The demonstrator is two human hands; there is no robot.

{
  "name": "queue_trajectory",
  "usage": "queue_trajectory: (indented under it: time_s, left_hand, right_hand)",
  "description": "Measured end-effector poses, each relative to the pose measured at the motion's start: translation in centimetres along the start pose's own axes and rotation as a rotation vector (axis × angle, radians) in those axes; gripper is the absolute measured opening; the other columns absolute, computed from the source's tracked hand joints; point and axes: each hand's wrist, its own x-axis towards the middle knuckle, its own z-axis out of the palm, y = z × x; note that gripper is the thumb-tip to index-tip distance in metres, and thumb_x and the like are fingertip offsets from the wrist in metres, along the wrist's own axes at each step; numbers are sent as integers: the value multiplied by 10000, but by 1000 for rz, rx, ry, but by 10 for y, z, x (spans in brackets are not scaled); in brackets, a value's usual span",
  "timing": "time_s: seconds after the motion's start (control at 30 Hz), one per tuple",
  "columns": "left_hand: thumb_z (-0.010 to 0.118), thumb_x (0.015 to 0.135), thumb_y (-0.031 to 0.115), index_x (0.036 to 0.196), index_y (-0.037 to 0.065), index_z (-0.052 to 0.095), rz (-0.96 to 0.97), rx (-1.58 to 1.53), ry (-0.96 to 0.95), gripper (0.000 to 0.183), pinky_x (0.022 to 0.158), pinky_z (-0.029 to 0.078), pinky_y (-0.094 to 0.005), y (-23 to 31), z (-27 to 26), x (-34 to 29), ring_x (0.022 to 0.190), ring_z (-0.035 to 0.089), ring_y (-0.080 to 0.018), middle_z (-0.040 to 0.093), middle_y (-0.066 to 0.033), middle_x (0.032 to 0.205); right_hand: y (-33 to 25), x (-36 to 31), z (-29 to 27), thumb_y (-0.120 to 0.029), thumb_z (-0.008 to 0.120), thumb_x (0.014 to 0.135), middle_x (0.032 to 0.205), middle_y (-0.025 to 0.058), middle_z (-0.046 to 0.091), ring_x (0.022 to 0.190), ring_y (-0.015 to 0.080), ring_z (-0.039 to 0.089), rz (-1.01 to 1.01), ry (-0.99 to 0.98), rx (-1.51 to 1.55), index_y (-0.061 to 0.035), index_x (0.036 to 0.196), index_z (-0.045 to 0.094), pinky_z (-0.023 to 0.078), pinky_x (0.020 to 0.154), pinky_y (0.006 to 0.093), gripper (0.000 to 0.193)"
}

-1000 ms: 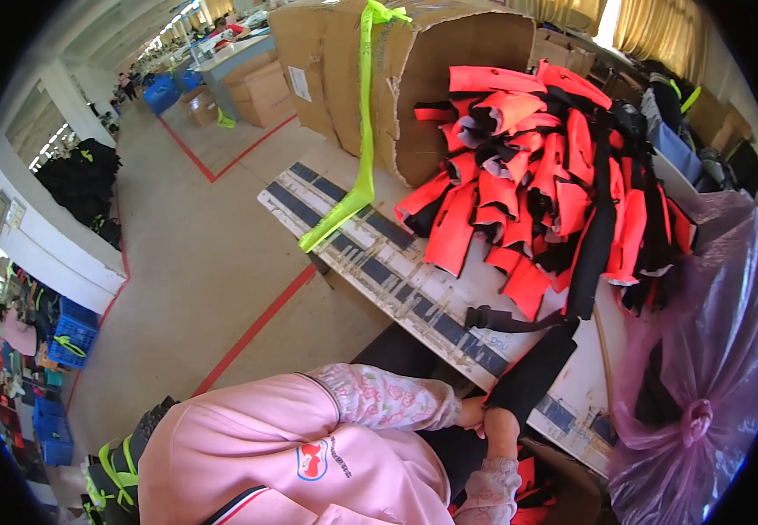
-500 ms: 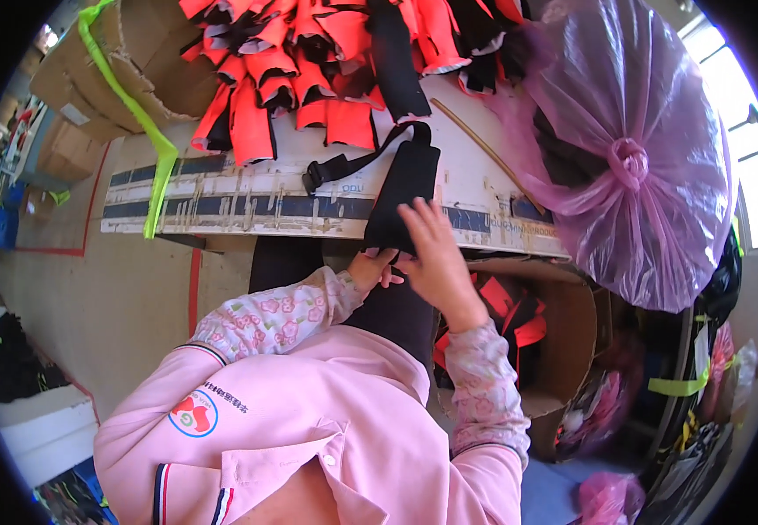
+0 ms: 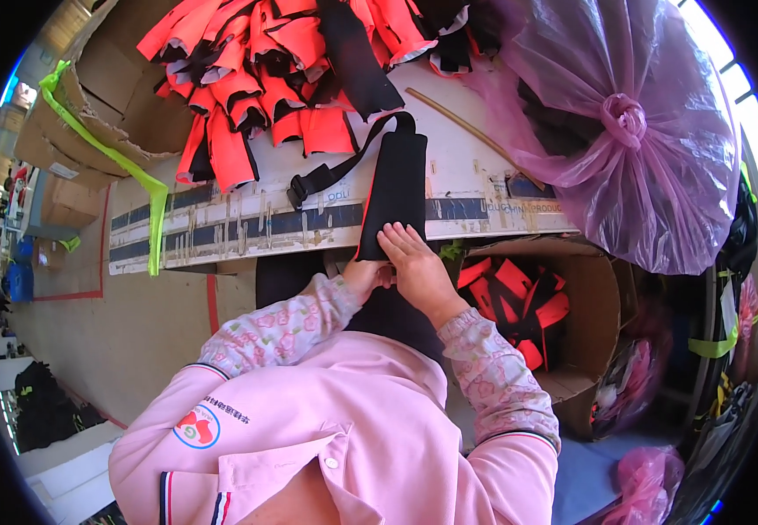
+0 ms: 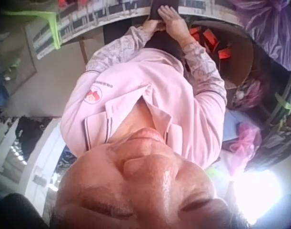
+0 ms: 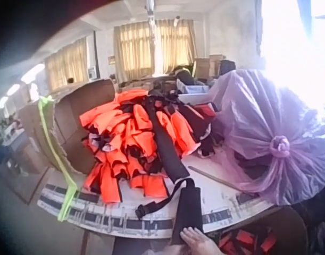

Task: The recorder is assembling small fabric items, possibly components of life jackets or outdoor gear, by inserting a stick through fabric sleeves.

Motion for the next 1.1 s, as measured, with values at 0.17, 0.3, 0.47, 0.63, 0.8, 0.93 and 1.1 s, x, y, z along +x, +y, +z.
queue_trajectory:
  time_s: [0.17, 0.3, 0.47, 0.63, 0.8, 0.93, 1.1]
  left_hand:
    - [535, 883, 382, 1093, 95, 527, -198, -129, -320, 356, 768, 524, -428, 46, -28, -28, 697, 618, -185, 612, -102, 940]
    - [513, 865, 503, 1095, 107, 521, -351, 134, -68, 458, 653, 549, -388, 58, -6, -20, 580, 604, -178, 610, -83, 873]
    - [516, 879, 460, 1096, 76, 515, -261, 109, -37, 441, 627, 551, -349, 45, -11, -14, 541, 587, -169, 617, -106, 806]
    - [508, 903, 373, 1032, -29, 516, -231, 320, -129, 422, 525, 531, -313, 27, -27, -5, 464, 556, -164, 629, -178, 765]
    - [470, 936, 289, 623, -55, 558, -128, 400, -81, 472, 585, 561, -351, 11, -30, 3, 768, 633, -242, 600, -190, 620]
    - [509, 918, 276, 826, -61, 548, -157, 353, -100, 351, 684, 548, -403, 9, -24, 0, 602, 593, -220, 586, -182, 603]
    - [536, 899, 263, 881, -55, 550, -177, 256, -98, 319, 610, 541, -374, 15, -24, -9, 446, 514, -167, 577, -155, 597]
  right_hand:
    - [-2, -9, -5, -80, 567, 790, 1340, 164, 420, 1288, 278, 342, -7, -12, 20, 22, 1242, 467, 249, 1086, 397, 474]
    - [-6, -12, -4, -126, 556, 832, 1370, 165, 382, 1316, 301, 288, 4, -38, 84, 14, 1267, 444, 211, 1097, 402, 470]
    - [19, -4, -3, -196, 546, 869, 1388, 188, 346, 1314, 337, 279, 64, -134, 436, -28, 1337, 355, 212, 1086, 404, 532]
    - [35, 47, -2, -359, 516, 876, 1417, 216, 273, 1333, 335, 231, 76, 2, 10, 0, 1361, 296, 200, 1077, 457, 642]
    - [81, 122, 12, -491, 454, 869, 1429, 220, 244, 1351, 346, 172, 157, 115, -120, -7, 1382, 254, 172, 1082, 473, 733]
    - [92, 147, 24, -616, 339, 854, 1430, 201, 260, 1348, 339, 189, 240, 78, -277, -12, 1388, 255, 143, 1069, 530, 810]
    - [52, 108, 20, -517, 445, 850, 1421, 171, 294, 1340, 319, 222, 139, 132, -385, -21, 1367, 306, 159, 1049, 567, 730]
